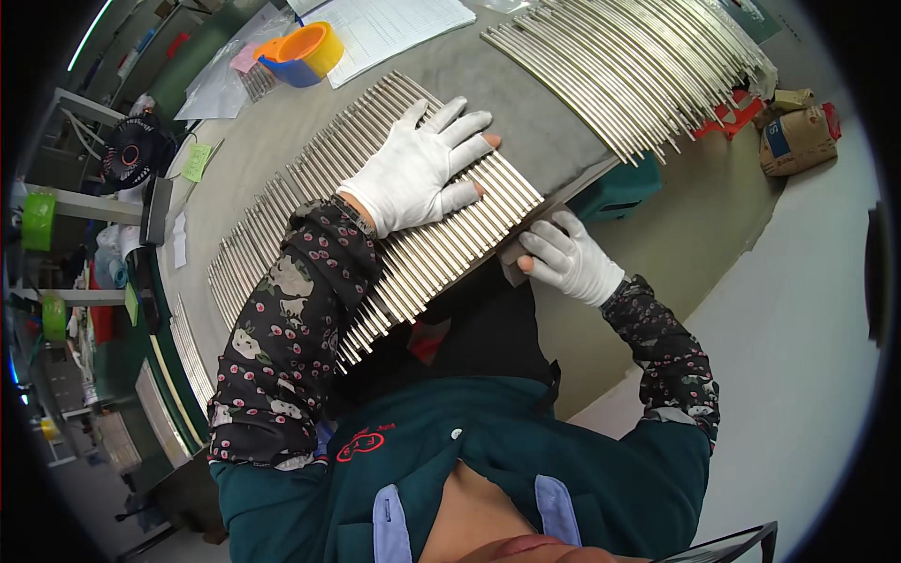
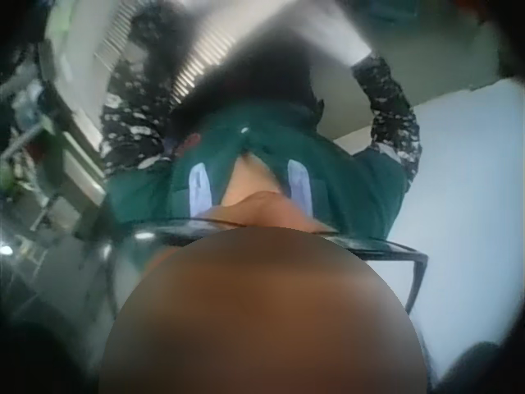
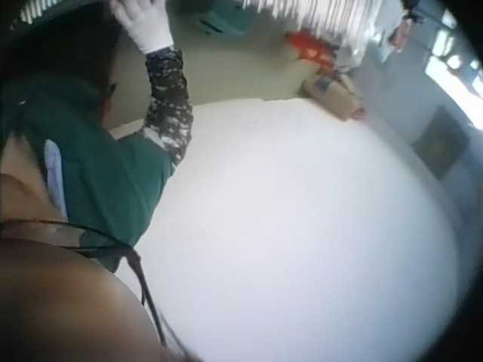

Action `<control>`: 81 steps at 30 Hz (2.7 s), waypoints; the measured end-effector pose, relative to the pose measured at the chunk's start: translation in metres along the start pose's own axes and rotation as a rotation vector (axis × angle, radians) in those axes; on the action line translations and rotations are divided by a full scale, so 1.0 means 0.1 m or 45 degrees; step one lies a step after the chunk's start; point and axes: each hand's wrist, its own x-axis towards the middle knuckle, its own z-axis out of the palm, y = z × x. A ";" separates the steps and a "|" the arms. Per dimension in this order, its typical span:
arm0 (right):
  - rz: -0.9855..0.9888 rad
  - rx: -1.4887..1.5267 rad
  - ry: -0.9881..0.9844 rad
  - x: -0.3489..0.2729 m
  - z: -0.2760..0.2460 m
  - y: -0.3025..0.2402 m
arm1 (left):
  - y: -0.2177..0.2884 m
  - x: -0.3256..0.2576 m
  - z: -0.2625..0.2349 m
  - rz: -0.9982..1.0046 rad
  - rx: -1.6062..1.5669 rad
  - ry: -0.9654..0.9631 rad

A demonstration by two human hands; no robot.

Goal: Sanding and polishing thin metal or plastic rods using a sanding block at a workstation.

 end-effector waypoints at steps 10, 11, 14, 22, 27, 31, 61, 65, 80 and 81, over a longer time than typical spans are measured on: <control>0.101 0.056 0.239 0.04 -0.08 0.04 | -0.04 0.07 0.00 0.022 0.062 -0.015; 0.106 0.063 0.236 0.15 -0.12 0.05 | -0.01 0.08 -0.01 0.021 0.060 -0.026; 0.016 -0.018 0.271 0.25 -0.07 0.14 | 0.00 0.04 -0.01 -0.001 0.063 -0.017; 0.038 0.005 0.249 0.39 -0.24 0.16 | 0.00 0.03 0.01 -0.011 0.064 -0.002; 0.052 0.026 0.037 0.06 -0.15 0.15 | 0.01 0.08 0.00 -0.025 0.055 -0.035; 0.223 -0.056 0.416 0.33 -0.19 0.17 | 0.01 0.06 0.02 -0.020 0.070 0.025; 0.765 -0.002 0.115 0.66 -0.66 -0.59 | 0.01 0.08 0.06 -0.065 0.003 0.052; 0.930 -0.237 0.208 0.55 -0.76 -0.49 | 0.03 0.11 0.07 -0.073 0.039 0.054; 1.223 -0.260 0.171 0.33 -0.64 -0.55 | 0.09 0.09 0.04 -0.140 0.089 0.100; 1.167 -0.237 0.282 0.30 -0.65 -0.59 | 0.10 0.07 0.04 -0.136 0.138 0.192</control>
